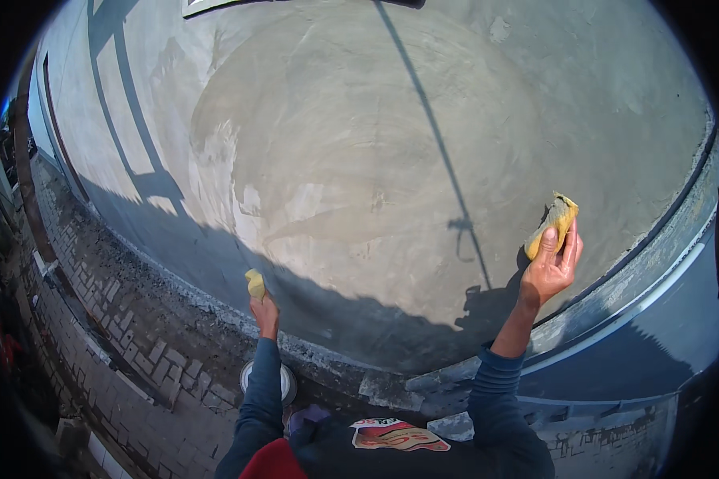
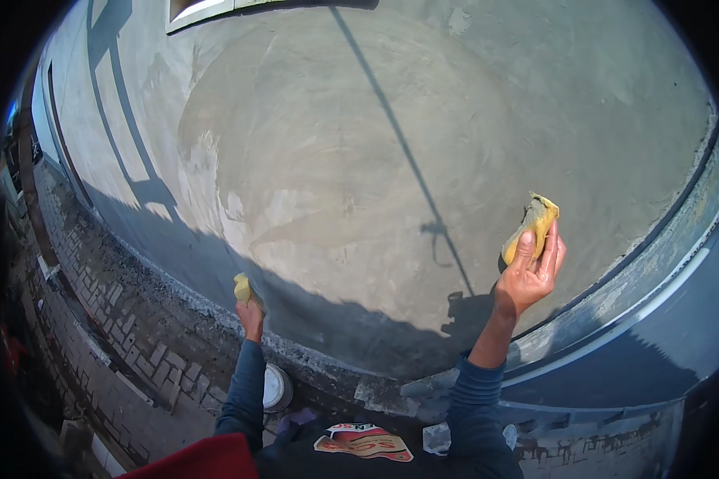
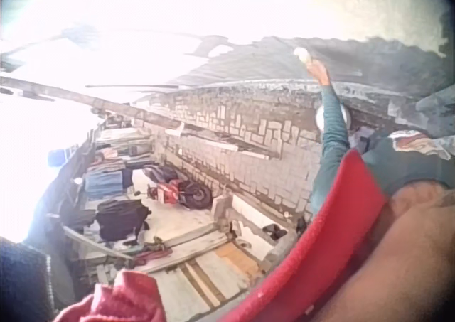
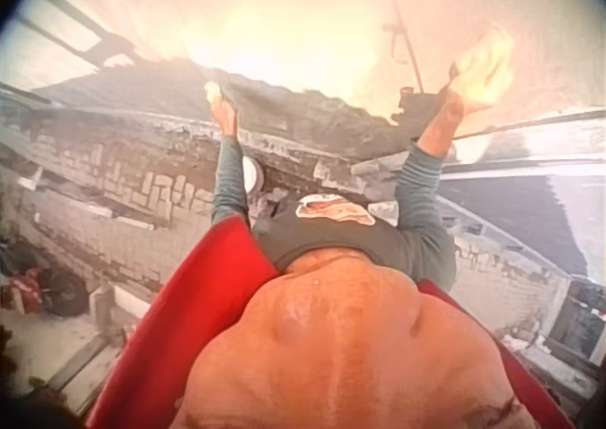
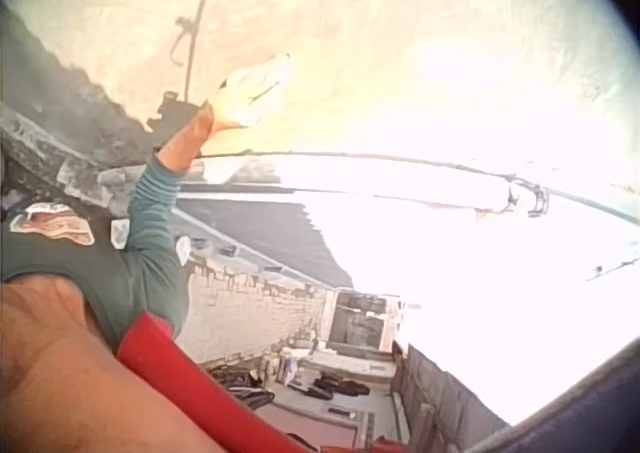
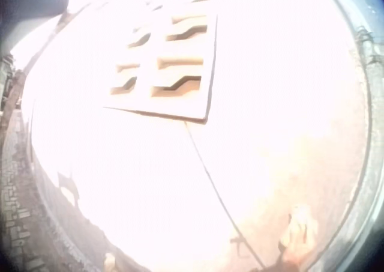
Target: The person wets a sponge in a bucket of water and uses it to wipe and smooth the surface of a freshly plastered concrete wall, including the edges of a wall vent.
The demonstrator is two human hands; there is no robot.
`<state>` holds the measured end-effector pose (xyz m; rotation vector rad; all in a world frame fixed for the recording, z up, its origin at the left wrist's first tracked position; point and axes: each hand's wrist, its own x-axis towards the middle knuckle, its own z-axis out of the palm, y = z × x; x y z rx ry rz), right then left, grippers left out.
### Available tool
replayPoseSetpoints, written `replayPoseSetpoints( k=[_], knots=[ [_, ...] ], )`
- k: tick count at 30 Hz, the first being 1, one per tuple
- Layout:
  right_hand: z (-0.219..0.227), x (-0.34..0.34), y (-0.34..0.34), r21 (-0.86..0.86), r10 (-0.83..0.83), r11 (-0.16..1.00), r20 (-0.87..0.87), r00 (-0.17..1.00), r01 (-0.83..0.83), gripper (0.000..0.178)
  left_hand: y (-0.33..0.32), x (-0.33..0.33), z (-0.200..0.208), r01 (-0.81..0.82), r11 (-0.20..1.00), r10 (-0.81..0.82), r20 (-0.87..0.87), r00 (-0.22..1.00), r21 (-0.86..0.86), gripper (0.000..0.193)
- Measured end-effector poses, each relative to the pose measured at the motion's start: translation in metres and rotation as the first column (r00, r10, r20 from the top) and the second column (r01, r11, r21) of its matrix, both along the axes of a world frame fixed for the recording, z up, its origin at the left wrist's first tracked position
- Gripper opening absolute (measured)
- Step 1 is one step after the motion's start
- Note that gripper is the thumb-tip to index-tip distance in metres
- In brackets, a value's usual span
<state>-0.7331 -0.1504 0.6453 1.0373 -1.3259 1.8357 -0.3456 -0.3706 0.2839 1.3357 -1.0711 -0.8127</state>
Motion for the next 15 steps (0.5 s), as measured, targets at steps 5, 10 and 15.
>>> replayPoseSetpoints(
  k=[5,10,15],
  knots=[
    [0.047,0.028,-0.082,-0.163,-0.409,0.909,-0.174,0.896,0.384,0.036,0.043,0.033,-0.054,-0.077,0.994,0.072,0.07,0.995,0.072,0.024],
    [-0.003,0.168,-0.192,0.178,0.034,0.977,-0.679,0.733,0.119,0.053,0.065,0.038,-0.055,0.098,0.979,-0.079,-0.112,0.991,0.177,0.023],
    [-0.143,0.213,-0.215,0.778,0.665,0.625,-0.574,0.477,0.063,0.047,0.075,0.082,-0.094,0.16,0.976,-0.115,-0.273,0.955,0.151,0.029]
  ],
)
